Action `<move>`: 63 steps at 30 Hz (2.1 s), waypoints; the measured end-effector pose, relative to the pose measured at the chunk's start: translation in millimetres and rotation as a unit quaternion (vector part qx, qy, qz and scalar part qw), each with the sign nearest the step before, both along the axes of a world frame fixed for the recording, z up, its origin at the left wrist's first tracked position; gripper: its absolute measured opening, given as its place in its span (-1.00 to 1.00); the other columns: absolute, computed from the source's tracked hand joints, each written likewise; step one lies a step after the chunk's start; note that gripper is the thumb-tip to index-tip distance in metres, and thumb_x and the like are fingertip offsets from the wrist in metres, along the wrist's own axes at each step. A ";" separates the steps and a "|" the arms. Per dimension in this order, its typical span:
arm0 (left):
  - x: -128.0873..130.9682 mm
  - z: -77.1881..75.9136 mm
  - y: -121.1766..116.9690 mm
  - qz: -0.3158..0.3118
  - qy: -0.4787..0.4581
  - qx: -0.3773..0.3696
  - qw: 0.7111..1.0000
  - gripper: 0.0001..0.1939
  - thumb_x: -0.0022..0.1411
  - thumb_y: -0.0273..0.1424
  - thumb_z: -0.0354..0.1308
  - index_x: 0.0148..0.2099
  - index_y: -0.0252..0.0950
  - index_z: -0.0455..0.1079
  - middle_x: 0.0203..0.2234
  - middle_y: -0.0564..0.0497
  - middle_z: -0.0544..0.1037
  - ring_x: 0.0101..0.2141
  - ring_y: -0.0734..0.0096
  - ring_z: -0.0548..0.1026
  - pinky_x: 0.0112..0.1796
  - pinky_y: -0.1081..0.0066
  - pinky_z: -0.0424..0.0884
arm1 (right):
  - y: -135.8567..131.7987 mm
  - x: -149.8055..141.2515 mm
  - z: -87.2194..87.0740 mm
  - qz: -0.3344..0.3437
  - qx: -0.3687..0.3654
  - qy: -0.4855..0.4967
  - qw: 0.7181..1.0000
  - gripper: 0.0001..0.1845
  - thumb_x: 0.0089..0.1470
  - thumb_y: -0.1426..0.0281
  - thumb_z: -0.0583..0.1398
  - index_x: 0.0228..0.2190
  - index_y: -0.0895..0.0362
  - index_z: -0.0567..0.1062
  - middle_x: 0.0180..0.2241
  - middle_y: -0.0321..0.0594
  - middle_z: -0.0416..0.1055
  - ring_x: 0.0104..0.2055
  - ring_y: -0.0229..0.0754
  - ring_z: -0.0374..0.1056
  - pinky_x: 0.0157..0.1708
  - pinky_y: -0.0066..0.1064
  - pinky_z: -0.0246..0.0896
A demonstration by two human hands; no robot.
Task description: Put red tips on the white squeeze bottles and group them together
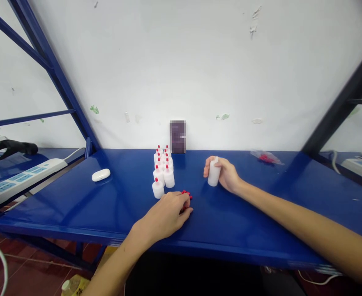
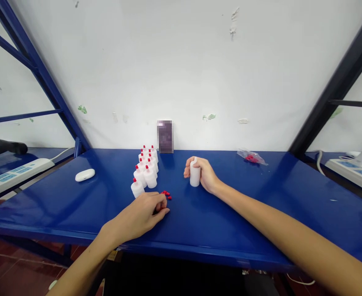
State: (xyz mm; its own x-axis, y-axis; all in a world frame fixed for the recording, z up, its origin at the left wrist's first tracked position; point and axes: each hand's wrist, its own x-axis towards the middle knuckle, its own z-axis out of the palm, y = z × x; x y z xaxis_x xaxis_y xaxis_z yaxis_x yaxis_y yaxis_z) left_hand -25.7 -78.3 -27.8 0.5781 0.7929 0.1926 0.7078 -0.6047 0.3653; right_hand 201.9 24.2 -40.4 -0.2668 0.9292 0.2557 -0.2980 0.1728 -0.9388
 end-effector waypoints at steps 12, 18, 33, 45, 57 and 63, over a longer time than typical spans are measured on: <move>-1.6 7.0 -1.0 -0.014 -0.016 -0.017 1.000 -0.85 0.29 -0.49 0.02 -0.20 -0.27 0.43 -0.48 0.06 0.46 -0.47 0.42 0.41 -0.35 0.42 0.34 | -44.7 -12.2 1.3 0.149 0.087 -0.053 0.984 -0.66 -0.02 0.36 0.07 -0.15 0.15 0.35 -0.62 -0.37 0.36 -0.61 -0.24 0.20 -0.57 -0.43 0.10; 6.7 15.7 -7.5 -0.004 -0.296 0.122 0.948 -0.87 0.31 -0.46 0.15 -0.16 -0.24 0.52 -0.35 -0.01 0.60 -0.37 0.43 0.52 -0.30 0.43 0.46 | -69.6 -20.5 18.9 0.184 0.077 -0.125 0.972 -0.84 -0.06 0.39 0.09 -0.44 0.18 0.44 -0.48 -0.25 0.35 -0.50 -0.25 0.24 -0.49 -0.42 0.08; 26.5 6.6 -19.1 -0.023 -0.349 0.221 0.910 -0.91 0.24 -0.47 0.27 -0.20 -0.21 0.56 -0.45 0.01 0.54 -0.43 0.44 0.46 -0.39 0.39 0.39 | -81.5 -21.2 20.6 0.261 0.141 -0.141 0.945 -0.81 0.07 0.27 0.12 -0.46 0.14 0.34 -0.54 -0.36 0.19 -0.50 -0.29 0.08 -0.47 -0.43 0.02; 37.7 -0.1 -20.8 -0.051 -0.374 0.127 0.917 -0.89 0.26 -0.41 0.23 -0.29 -0.23 0.60 -0.65 0.11 0.45 -0.59 0.53 0.36 -0.41 0.38 0.31 | -87.1 -20.1 22.9 0.220 0.252 -0.191 0.923 -0.55 0.25 0.11 0.04 -0.49 0.17 0.41 -0.55 -0.33 0.25 -0.51 -0.31 0.14 -0.49 -0.43 0.05; -45.4 37.1 7.0 0.187 -0.377 0.088 0.903 -0.74 0.22 -0.21 0.26 -0.18 -0.30 0.56 -0.65 0.16 0.30 -0.62 0.60 0.18 -0.59 0.54 0.12 | -73.7 -21.1 9.4 0.137 0.111 -0.138 0.975 -0.60 0.28 0.14 -0.02 -0.32 0.18 0.43 -0.61 -0.33 0.28 -0.57 -0.27 0.20 -0.50 -0.41 0.11; -64.0 31.0 22.0 0.196 -0.224 0.076 0.952 -0.67 0.28 -0.15 0.17 -0.11 -0.28 0.55 -0.65 0.17 0.26 -0.59 0.54 0.21 -0.50 0.49 0.16 | -77.0 -18.4 12.1 0.138 0.153 -0.170 0.964 -0.65 0.28 0.19 0.01 -0.30 0.19 0.44 -0.57 -0.32 0.29 -0.53 -0.28 0.21 -0.48 -0.42 0.11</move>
